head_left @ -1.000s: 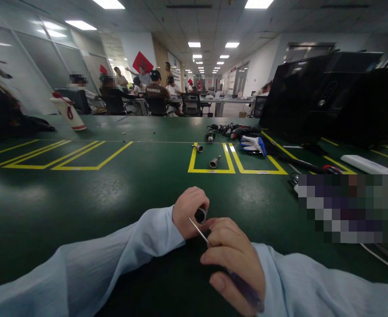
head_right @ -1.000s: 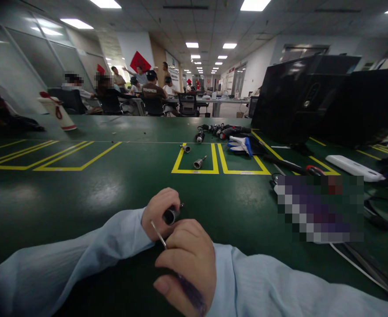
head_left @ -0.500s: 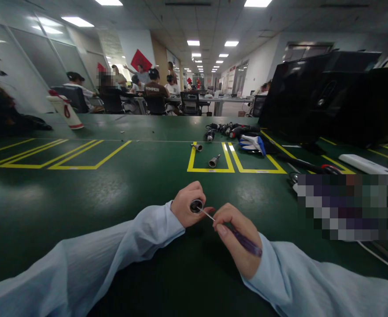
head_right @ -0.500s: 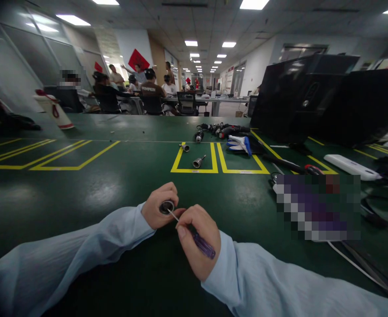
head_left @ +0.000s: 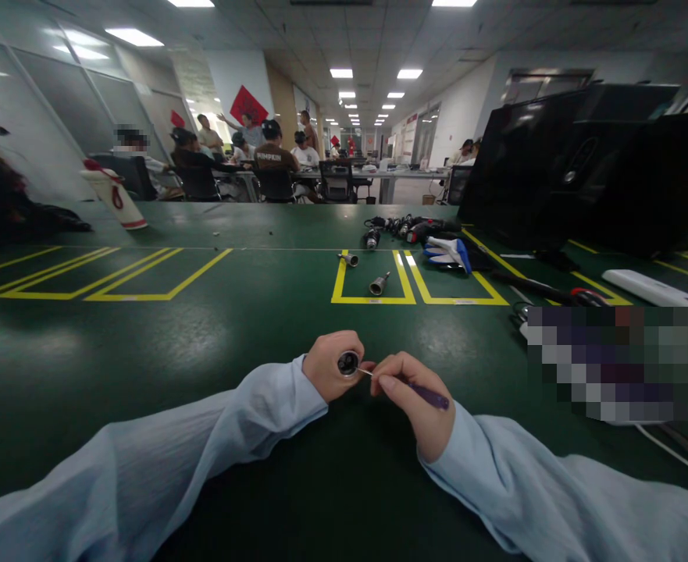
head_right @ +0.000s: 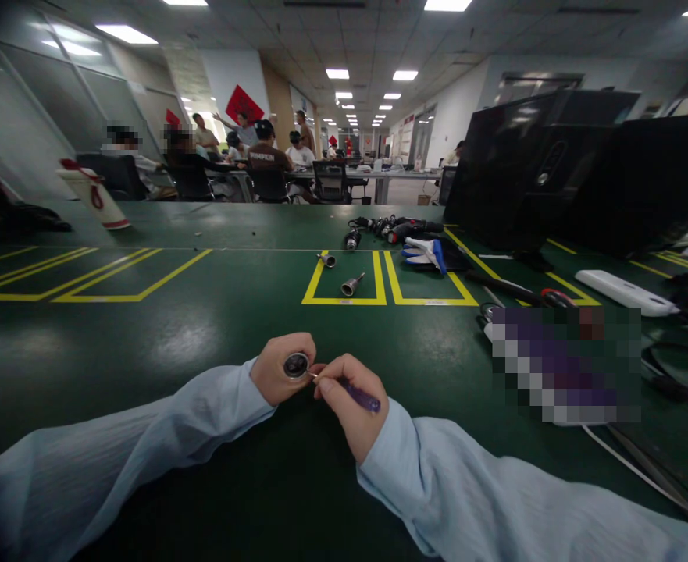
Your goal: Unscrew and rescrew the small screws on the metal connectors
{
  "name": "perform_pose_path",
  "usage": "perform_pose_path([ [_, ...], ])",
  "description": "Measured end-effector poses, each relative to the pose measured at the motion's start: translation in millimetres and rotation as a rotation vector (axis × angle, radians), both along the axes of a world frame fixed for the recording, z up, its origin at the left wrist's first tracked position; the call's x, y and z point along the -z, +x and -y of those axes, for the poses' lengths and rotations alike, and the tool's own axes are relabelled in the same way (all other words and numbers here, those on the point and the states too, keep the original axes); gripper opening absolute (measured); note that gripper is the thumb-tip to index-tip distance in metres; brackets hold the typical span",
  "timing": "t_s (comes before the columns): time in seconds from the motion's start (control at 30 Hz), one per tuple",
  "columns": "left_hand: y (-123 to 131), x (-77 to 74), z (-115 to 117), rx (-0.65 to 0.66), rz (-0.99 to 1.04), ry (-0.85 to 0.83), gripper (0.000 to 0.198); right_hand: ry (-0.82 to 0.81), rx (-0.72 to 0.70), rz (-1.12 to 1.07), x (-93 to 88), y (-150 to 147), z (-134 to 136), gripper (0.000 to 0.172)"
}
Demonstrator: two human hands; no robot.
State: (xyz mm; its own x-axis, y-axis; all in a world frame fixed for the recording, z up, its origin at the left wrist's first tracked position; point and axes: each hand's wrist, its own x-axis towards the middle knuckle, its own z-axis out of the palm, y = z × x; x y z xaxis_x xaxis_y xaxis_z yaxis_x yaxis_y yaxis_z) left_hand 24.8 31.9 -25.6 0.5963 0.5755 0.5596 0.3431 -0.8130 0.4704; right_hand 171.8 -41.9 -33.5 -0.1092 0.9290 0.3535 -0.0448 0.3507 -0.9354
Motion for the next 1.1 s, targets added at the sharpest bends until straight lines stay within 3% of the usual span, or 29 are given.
perform_pose_path([
  [0.17,-0.3,0.4,-2.1,-0.010,0.030,0.002,0.023,-0.068,-0.031,-0.191,7.6,-1.7,-5.1,0.011],
  [0.43,-0.1,3.8,-1.0,-0.042,-0.061,0.052,0.020,-0.044,0.054,0.057,-5.5,-0.5,2.3,0.013],
  [0.6,0.7,2.8,-0.5,-0.039,-0.039,0.042,0.021,-0.169,-0.050,-0.237,6.5,-2.2,-6.3,0.011],
  [0.83,1.6,0.4,-0.1,-0.065,0.000,-0.011,0.023,-0.268,-0.111,-0.470,2.9,-6.4,-6.8,0.011],
  [0.97,0.5,1.3,-1.2,-0.063,-0.024,-0.001,0.023,-0.232,-0.085,-0.377,6.6,-4.9,-6.8,0.012],
  [1.1,-0.1,3.0,-2.3,-0.054,-0.067,0.040,0.021,-0.127,-0.021,-0.142,3.2,-1.6,-3.1,0.014],
])
